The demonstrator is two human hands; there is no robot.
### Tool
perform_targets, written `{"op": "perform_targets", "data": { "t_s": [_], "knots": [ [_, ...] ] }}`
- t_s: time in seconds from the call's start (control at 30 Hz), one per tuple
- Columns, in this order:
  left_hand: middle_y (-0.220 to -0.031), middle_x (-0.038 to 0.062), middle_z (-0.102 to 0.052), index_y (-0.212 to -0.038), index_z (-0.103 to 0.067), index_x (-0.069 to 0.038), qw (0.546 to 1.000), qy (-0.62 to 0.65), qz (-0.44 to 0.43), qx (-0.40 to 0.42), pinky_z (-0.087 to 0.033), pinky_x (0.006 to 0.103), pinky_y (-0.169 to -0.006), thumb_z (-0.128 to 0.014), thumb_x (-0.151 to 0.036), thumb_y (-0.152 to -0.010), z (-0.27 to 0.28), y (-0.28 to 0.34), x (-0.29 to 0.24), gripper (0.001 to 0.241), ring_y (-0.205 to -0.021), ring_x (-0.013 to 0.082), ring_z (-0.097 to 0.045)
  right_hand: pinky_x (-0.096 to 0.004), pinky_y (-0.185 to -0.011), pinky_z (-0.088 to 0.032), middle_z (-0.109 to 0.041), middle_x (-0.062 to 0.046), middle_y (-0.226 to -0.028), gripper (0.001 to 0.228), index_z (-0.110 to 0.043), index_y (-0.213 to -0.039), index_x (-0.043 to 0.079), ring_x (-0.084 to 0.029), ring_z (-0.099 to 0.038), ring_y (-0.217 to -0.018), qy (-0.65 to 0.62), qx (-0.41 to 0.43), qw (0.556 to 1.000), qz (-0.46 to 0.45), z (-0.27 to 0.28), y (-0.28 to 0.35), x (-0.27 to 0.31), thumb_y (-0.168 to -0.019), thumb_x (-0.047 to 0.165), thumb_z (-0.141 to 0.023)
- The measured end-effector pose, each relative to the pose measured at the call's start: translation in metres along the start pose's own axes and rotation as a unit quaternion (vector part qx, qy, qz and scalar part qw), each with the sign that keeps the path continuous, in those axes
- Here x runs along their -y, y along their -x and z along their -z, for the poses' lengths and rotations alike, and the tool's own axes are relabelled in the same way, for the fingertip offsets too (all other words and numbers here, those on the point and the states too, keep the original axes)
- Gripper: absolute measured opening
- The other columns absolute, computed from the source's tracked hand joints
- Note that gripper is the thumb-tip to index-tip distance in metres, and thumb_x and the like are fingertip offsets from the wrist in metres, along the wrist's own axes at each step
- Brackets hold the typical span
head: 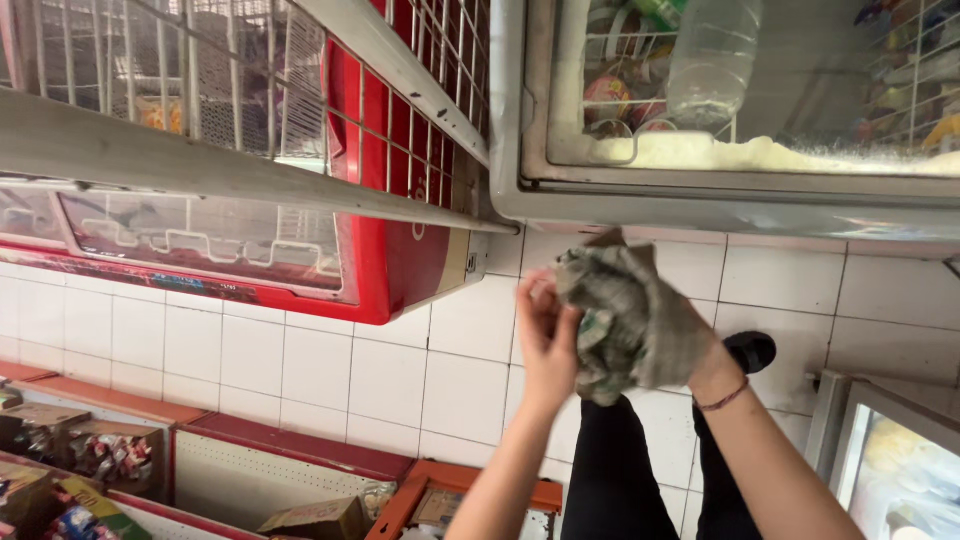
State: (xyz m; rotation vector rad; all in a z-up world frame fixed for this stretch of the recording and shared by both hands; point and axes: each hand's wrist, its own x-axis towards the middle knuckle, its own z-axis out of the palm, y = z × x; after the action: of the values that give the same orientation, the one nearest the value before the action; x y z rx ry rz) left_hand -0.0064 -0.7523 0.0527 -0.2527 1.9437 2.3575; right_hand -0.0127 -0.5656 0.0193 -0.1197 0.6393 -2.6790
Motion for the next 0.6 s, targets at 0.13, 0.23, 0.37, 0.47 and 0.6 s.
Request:
{"op": "perform_targets", "data": {
  "t_s": [0.13,0.23,0.37,0.47,0.6],
  "knots": [
    [-0.159,0.019,-0.044,-0.154,-0.046,-0.009,0.983,-0.133,-0.128,0.003,-0.03,0.0466,-0.129,-0.048,-0.02,-0.107,-0.008,0.006,-0.048,0.049,-0.153,0.0335,-0.041,-0.045,-0.101,-0.05,-0.067,-0.02,-0.129,0.037,-0.066,-0.127,-0.009,-0.028,-0.063,-0.116,0.063,-0.178,0.982,0.017,0.036,0.029,-0.031,-0.098,0.012,-0.075],
    [-0.159,0.03,-0.03,-0.153,-0.043,-0.009,0.932,-0.271,-0.215,0.109,-0.012,0.0564,-0.122,-0.069,-0.034,-0.08,-0.011,0.003,-0.065,0.081,-0.152,0.0441,-0.025,-0.041,-0.098,-0.049,-0.067,-0.017,-0.125,0.04,-0.064,-0.131,-0.01,-0.024,-0.063,-0.113,0.141,-0.225,0.964,-0.024,0.038,0.036,-0.029,-0.096,0.009,-0.07],
    [-0.148,0.021,-0.045,-0.141,-0.054,-0.014,0.839,-0.433,-0.293,0.147,-0.005,0.0685,-0.119,-0.081,-0.027,-0.067,-0.003,-0.025,-0.036,0.079,-0.141,0.0424,-0.04,-0.033,-0.104,-0.048,-0.068,-0.015,-0.129,0.049,-0.058,-0.134,-0.009,-0.02,-0.063,-0.121,0.112,-0.116,0.987,-0.016,0.007,0.028,-0.009,-0.094,0.018,-0.059],
    [-0.147,0.004,-0.056,-0.138,-0.06,-0.019,0.839,-0.433,-0.321,0.074,-0.022,0.062,-0.13,-0.078,-0.009,-0.083,0.027,-0.065,0.002,0.058,-0.143,0.0285,-0.056,-0.026,-0.113,-0.04,-0.062,-0.011,-0.146,0.052,-0.053,-0.139,-0.012,-0.015,-0.055,-0.136,0.156,-0.194,0.968,0.037,-0.012,0.011,-0.004,-0.091,0.007,-0.055],
    [-0.152,0.019,-0.048,-0.141,-0.061,-0.018,0.91,-0.338,-0.205,-0.124,-0.047,0.0555,-0.118,-0.067,-0.01,-0.087,0.051,-0.108,0.03,0.055,-0.143,0.0389,-0.051,-0.037,-0.117,-0.04,-0.059,-0.016,-0.145,0.052,-0.052,-0.141,-0.013,-0.024,-0.054,-0.136,0.202,-0.268,0.934,0.123,-0.012,0.012,0.012,-0.092,0.003,-0.057]
  ]
}}
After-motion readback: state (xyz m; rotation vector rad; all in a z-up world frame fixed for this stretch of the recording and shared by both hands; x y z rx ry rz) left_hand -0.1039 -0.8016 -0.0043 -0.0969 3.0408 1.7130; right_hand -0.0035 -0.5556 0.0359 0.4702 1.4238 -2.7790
